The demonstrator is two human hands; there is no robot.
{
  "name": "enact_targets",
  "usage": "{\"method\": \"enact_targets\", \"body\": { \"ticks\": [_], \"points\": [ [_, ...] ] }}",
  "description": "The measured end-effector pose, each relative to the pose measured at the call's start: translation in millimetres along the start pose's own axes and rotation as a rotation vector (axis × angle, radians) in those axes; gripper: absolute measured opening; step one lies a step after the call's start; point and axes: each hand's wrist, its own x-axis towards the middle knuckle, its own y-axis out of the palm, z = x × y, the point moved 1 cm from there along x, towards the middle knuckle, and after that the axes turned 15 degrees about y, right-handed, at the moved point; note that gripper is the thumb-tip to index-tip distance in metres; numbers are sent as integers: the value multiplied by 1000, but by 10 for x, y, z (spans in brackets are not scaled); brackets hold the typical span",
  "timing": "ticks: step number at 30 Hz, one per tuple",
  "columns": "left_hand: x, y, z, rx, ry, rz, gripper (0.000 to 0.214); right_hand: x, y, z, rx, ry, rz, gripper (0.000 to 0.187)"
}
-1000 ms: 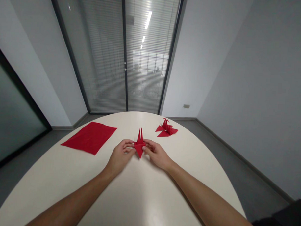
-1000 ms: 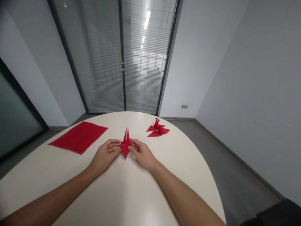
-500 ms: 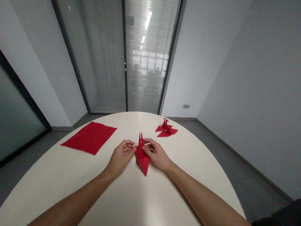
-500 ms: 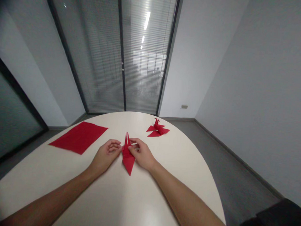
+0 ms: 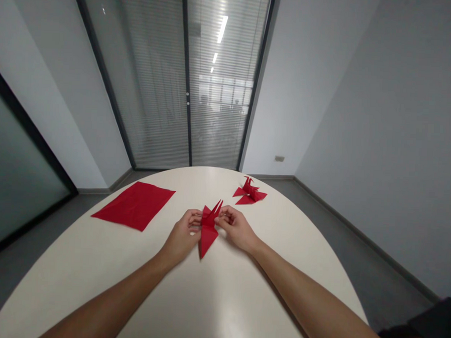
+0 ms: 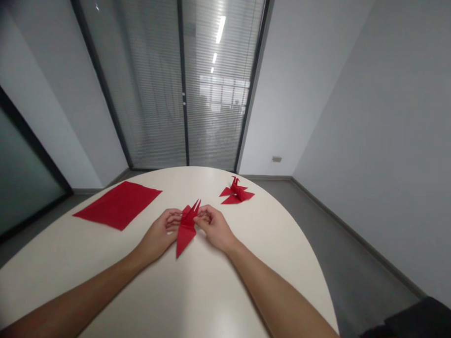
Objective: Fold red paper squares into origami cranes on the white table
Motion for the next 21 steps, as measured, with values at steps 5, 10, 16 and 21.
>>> {"method": "enact_targets", "body": {
  "ticks": [5, 10, 16, 21],
  "points": [
    [23, -25, -10, 7, -23, 13, 30, -12, 11, 1, -46, -15, 51, 23],
    [42, -46, -28, 104, -15, -19, 22, -21, -22, 4, -178, -125, -71, 26],
    [44, -41, -56, 131, -29, -24, 19, -61, -61, 44, -262, -234, -183, 31],
    [35, -46, -72, 157, -24, -19, 18, -53, -82, 43, -295, -190, -243, 29]
  ]
}}
